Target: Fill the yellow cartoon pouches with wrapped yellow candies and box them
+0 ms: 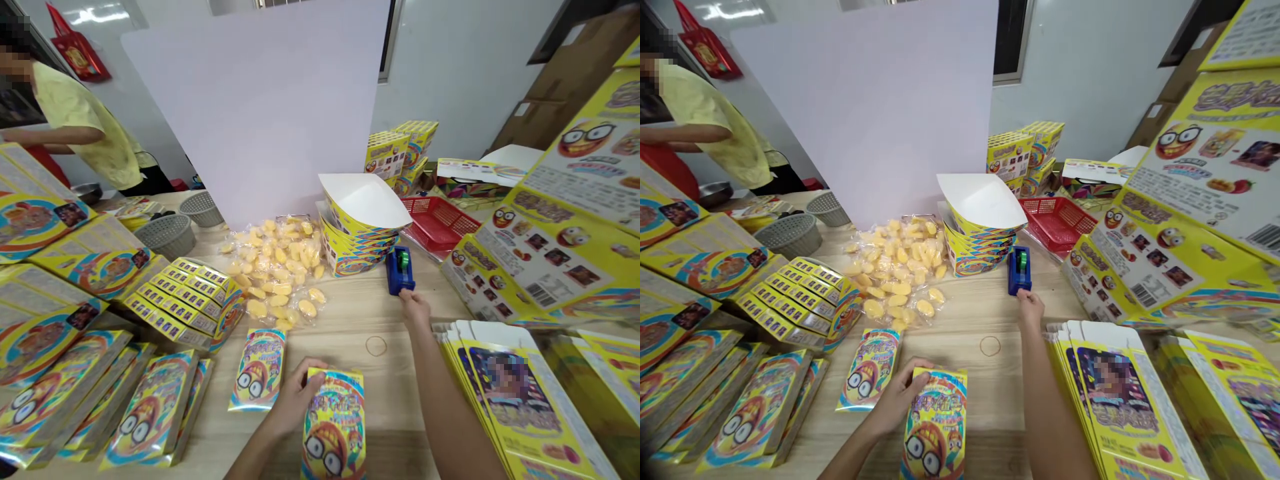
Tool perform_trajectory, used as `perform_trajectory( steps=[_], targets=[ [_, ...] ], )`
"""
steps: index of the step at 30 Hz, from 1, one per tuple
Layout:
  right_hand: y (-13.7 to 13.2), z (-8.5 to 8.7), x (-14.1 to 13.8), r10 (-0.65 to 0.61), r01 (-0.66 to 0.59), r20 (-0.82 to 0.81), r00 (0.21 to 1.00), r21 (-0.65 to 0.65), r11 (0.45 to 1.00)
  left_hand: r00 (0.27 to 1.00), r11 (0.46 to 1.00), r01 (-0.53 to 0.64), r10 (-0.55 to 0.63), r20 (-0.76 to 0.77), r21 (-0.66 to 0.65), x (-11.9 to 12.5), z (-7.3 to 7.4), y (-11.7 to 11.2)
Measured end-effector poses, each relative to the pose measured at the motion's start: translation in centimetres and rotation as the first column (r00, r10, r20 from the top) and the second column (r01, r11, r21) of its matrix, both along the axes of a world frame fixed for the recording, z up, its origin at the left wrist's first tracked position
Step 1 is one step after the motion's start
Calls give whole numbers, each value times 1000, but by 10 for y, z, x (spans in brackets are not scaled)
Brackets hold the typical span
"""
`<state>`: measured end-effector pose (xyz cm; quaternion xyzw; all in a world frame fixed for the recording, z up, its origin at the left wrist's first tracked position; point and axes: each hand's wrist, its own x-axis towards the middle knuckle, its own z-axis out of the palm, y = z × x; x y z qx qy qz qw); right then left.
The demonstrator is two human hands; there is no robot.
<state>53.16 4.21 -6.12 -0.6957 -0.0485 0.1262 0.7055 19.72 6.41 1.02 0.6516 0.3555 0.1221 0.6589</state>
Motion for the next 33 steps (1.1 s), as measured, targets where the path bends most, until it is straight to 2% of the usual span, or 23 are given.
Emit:
perform_trajectory(
  steps=[3,5,7,9,11,12,13,14,15,16,17,18,21,23,27,28,30,31,32,33],
  targets=[
    [-6,8,-11,23,-23,4,1000,-66,998,997,997,-79,78,13,26,6,9,4],
    [-15,23,-29,113,-111,22,993,-77,991,992,990,-125,125,12,57,7,20,12],
    [-26,47,-56,279,-275,53,959,-69,959,995,985,-99,98,10,138,4,37,22],
    [-37,79,-87,487,-484,83,869,-61,873,1000,967,7,-8,2,255,0,56,32],
    [-47,119,-114,677,-674,109,728,-69,736,989,930,147,-148,-25,338,-4,75,39],
    [-51,140,-125,777,-773,127,617,-85,628,977,908,209,-208,-42,362,-4,84,40],
    [-53,159,-134,890,-877,183,418,-174,448,964,887,261,-258,-60,381,-5,93,41],
    [-54,176,-140,947,-922,216,239,-255,291,952,865,303,-298,-77,399,-4,100,42],
    [-55,190,-145,967,-930,240,84,-329,162,940,844,336,-330,-90,418,-4,107,42],
    [-54,201,-149,966,-913,254,-47,-403,61,929,823,363,-358,-98,437,-3,112,41],
    [-53,207,-151,957,-888,260,-131,-460,3,919,801,384,-382,-101,459,-3,117,41],
    [-51,211,-153,948,-862,259,-186,-505,-31,910,782,398,-404,-97,480,-3,121,41],
    [-46,213,-156,946,-827,220,-238,-557,-79,891,746,416,-449,-68,520,-5,129,40],
    [-43,213,-156,958,-867,179,-223,-486,-111,886,747,412,-462,-39,523,-6,132,40],
    [-39,207,-157,994,-971,28,-109,-215,-101,880,776,374,-470,72,508,-10,135,38],
    [-37,201,-158,993,-985,-21,-119,-122,-120,877,785,359,-468,104,504,-11,134,38],
    [-34,186,-160,977,-980,-89,-192,66,-187,878,810,336,-455,152,481,-13,129,35],
    [-32,177,-161,971,-971,-105,-215,124,-202,886,832,323,-433,165,451,-14,125,34],
    [-30,169,-160,977,-978,-108,-185,120,-172,905,865,293,-388,174,406,-13,118,32],
    [-28,164,-159,991,-995,-98,-91,51,-86,933,906,239,-315,177,350,-12,109,30]
  ],
)
